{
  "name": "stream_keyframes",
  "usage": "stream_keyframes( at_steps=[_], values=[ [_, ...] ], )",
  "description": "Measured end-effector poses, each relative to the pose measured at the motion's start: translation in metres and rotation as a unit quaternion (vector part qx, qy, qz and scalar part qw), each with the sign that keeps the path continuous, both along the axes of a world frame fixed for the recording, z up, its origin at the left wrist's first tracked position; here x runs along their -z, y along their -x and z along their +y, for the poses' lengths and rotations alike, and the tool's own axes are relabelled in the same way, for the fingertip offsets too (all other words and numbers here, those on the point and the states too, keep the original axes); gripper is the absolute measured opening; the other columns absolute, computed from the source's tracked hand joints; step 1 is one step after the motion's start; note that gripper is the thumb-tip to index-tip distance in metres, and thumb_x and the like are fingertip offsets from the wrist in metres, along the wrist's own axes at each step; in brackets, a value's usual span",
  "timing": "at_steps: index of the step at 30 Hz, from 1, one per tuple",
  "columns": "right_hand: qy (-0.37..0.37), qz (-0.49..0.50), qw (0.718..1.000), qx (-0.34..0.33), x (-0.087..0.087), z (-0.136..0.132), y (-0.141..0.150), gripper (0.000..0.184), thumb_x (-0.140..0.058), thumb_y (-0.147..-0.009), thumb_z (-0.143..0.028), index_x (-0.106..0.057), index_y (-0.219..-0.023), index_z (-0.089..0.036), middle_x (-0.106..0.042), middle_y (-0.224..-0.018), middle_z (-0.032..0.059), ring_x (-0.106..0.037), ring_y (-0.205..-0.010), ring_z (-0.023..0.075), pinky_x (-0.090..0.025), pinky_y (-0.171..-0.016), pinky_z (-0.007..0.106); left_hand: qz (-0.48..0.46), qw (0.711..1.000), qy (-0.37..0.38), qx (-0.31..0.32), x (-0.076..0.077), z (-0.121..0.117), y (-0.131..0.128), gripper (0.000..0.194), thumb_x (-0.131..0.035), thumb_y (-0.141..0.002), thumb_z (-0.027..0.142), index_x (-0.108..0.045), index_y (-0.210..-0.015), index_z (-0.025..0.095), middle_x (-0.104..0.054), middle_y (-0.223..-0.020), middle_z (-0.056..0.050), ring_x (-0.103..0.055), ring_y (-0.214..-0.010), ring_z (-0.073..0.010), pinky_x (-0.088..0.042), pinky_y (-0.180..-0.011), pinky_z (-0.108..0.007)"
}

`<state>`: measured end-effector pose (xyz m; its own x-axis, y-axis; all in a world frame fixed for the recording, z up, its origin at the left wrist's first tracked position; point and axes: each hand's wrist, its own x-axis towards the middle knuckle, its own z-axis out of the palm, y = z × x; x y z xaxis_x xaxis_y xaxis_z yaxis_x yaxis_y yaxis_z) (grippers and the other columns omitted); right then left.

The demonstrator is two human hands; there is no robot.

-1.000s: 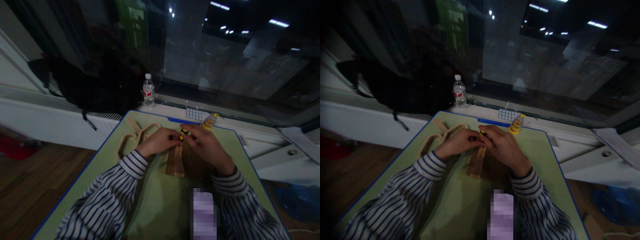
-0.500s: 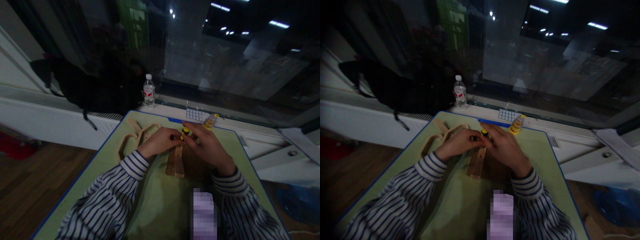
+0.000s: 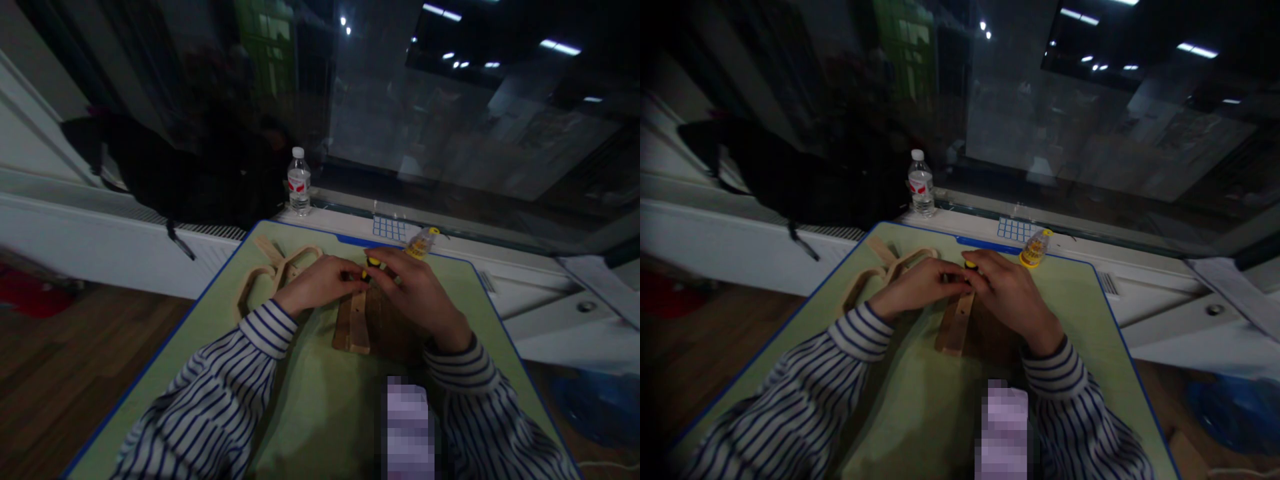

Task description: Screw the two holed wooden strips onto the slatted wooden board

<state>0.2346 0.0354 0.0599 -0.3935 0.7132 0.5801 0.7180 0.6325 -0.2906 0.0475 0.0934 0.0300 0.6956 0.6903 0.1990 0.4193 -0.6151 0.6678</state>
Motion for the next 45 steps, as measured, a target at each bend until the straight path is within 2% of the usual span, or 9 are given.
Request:
stream_keyframes(
  at_steps=[4,8,12,18,25,29,35,40,45],
  values=[
    [0.008,0.005,1.0,0.001,-0.0007,-0.0016,-0.0009,0.033,-0.054,-0.091,-0.025,-0.056,-0.124,-0.021,-0.067,-0.116,0.0092,-0.065,-0.104,0.0208,-0.056,-0.088,0.039,-0.01,1.0,-0.016,-0.017,-0.0009,0.0004,-0.0001,0.023,-0.063,-0.084,0.037,-0.073,-0.094,0.02,-0.073,-0.078,0.001,-0.06,-0.065,-0.0119,-0.04,-0.061,-0.02],
    [0.017,0.004,1.0,-0.006,-0.0022,-0.0037,-0.0009,0.042,-0.052,-0.091,-0.023,-0.049,-0.133,-0.022,-0.063,-0.126,0.0098,-0.062,-0.112,0.0212,-0.054,-0.092,0.04,-0.009,1.0,-0.006,-0.002,0.0028,0.0019,0.0011,0.026,-0.059,-0.086,0.039,-0.073,-0.097,0.02,-0.073,-0.079,0.0,-0.06,-0.066,-0.0123,-0.039,-0.06,-0.02],
    [0.004,-0.003,1.0,-0.013,-0.0027,-0.0032,0.0001,0.032,-0.05,-0.092,-0.021,-0.057,-0.124,-0.02,-0.067,-0.12,0.0085,-0.062,-0.111,0.0193,-0.052,-0.096,0.038,-0.007,1.0,0.011,0.013,0.0049,0.003,0.002,0.027,-0.057,-0.087,0.037,-0.074,-0.099,0.019,-0.073,-0.079,0.0,-0.06,-0.067,-0.0131,-0.04,-0.06,-0.02],
    [-0.001,0.004,1.0,0.002,-0.001,0.0001,-0.0003,0.028,-0.054,-0.091,-0.025,-0.061,-0.117,-0.017,-0.07,-0.111,0.0094,-0.066,-0.102,0.0193,-0.055,-0.089,0.035,-0.004,0.999,0.021,0.036,0.004,0.0021,0.0018,0.028,-0.053,-0.09,0.034,-0.071,-0.105,0.019,-0.073,-0.081,0.0,-0.06,-0.07,-0.0123,-0.039,-0.061,-0.019],
    [0.004,0.004,1.0,0.015,-0.0024,-0.0011,0.0011,0.032,-0.054,-0.091,-0.025,-0.059,-0.121,-0.015,-0.068,-0.114,0.0113,-0.066,-0.104,0.0211,-0.055,-0.09,0.038,-0.013,1.0,-0.001,-0.014,-0.0001,0.0011,0.0004,0.024,-0.062,-0.084,0.037,-0.072,-0.095,0.018,-0.071,-0.078,0.0,-0.06,-0.069,-0.0122,-0.038,-0.061,-0.02],
    [0.019,0.011,1.0,0.008,-0.004,-0.004,0.0011,0.04,-0.053,-0.09,-0.023,-0.053,-0.129,-0.016,-0.064,-0.123,0.0125,-0.065,-0.106,0.0214,-0.055,-0.09,0.04,-0.011,1.0,-0.001,-0.003,0.0005,0.0021,0.0007,0.025,-0.061,-0.085,0.037,-0.073,-0.095,0.018,-0.071,-0.077,0.0,-0.059,-0.067,-0.012,-0.037,-0.061,-0.02],
    [0.001,-0.001,1.0,0.0,-0.0042,-0.0039,0.0015,0.029,-0.051,-0.092,-0.023,-0.061,-0.119,-0.016,-0.069,-0.114,0.0099,-0.065,-0.107,0.0191,-0.053,-0.094,0.036,-0.014,1.0,0.004,0.016,0.0032,0.0032,0.0019,0.026,-0.057,-0.087,0.037,-0.073,-0.097,0.019,-0.071,-0.074,0.001,-0.058,-0.066,-0.0118,-0.036,-0.059,-0.02],
    [-0.018,-0.002,1.0,0.014,-0.0004,0.0,0.0006,0.027,-0.056,-0.09,-0.024,-0.061,-0.116,-0.016,-0.07,-0.111,0.0095,-0.066,-0.102,0.0191,-0.055,-0.09,0.035,-0.016,0.999,0.014,0.033,0.0061,0.0035,0.0019,0.027,-0.054,-0.09,0.034,-0.072,-0.104,0.02,-0.073,-0.085,0.0,-0.061,-0.074,-0.013,-0.04,-0.065,-0.02],
    [-0.016,0.001,1.0,0.016,-0.0007,0.0009,0.0014,0.026,-0.055,-0.091,-0.026,-0.062,-0.115,-0.017,-0.071,-0.109,0.0089,-0.067,-0.099,0.0192,-0.056,-0.087,0.035,-0.021,1.0,-0.003,0.004,0.0038,0.0023,0.0,0.027,-0.061,-0.085,0.039,-0.071,-0.101,0.019,-0.073,-0.086,-0.001,-0.063,-0.076,-0.0144,-0.041,-0.066,-0.021]
  ],
)
